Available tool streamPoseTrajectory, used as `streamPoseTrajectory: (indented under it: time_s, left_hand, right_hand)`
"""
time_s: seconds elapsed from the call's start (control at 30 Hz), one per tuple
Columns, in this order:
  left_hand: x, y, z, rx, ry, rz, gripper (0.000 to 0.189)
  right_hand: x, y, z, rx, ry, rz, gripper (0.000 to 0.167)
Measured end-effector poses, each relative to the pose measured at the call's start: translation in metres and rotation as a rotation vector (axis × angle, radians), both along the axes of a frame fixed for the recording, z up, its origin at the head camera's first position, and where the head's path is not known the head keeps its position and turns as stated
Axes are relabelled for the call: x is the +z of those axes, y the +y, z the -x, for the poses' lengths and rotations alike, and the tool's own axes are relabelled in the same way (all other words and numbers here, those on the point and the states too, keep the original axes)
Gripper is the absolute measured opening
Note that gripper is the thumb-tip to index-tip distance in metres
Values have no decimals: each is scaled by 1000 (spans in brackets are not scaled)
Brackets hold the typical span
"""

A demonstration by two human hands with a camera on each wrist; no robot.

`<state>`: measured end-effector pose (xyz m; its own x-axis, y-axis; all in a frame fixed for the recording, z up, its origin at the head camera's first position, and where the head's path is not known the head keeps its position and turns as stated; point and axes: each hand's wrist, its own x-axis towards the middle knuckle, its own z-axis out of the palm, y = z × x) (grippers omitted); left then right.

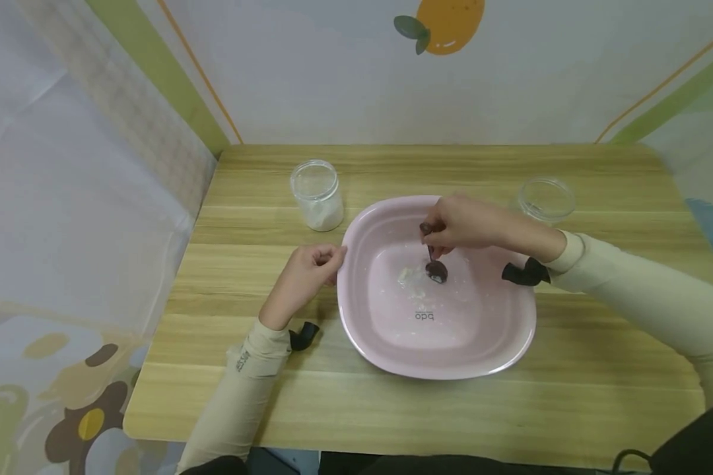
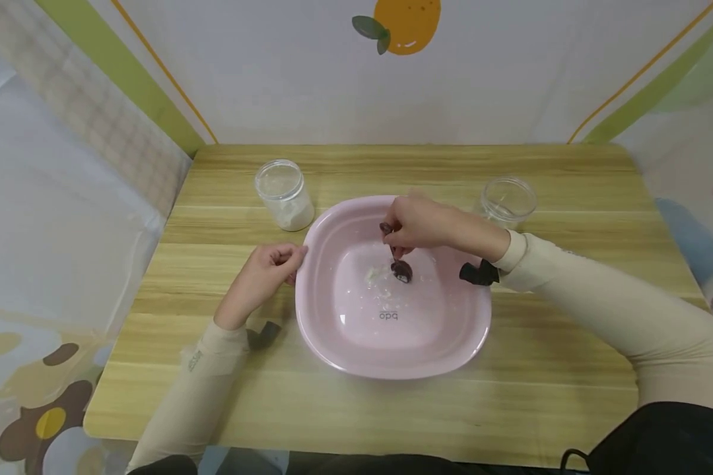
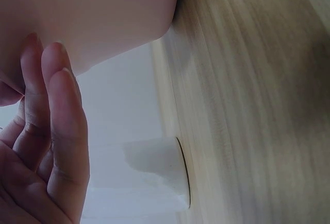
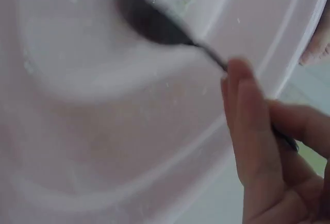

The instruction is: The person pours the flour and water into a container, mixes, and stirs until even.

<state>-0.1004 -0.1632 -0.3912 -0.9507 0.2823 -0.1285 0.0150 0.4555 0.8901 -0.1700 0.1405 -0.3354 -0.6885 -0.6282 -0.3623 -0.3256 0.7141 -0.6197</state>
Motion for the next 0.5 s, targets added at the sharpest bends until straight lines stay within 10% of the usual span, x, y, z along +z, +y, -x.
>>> streamPoseTrajectory:
  time_s: [0.27,0.5]
  left_hand:
    - [-1,-1,1,2,-1,1,38]
    - [-2,-2,1,4,8,3,38]
  right_hand:
    - [-10,-4,-14,79,-259,163,13]
    - [-15,-12,-17,69,-234,280,18]
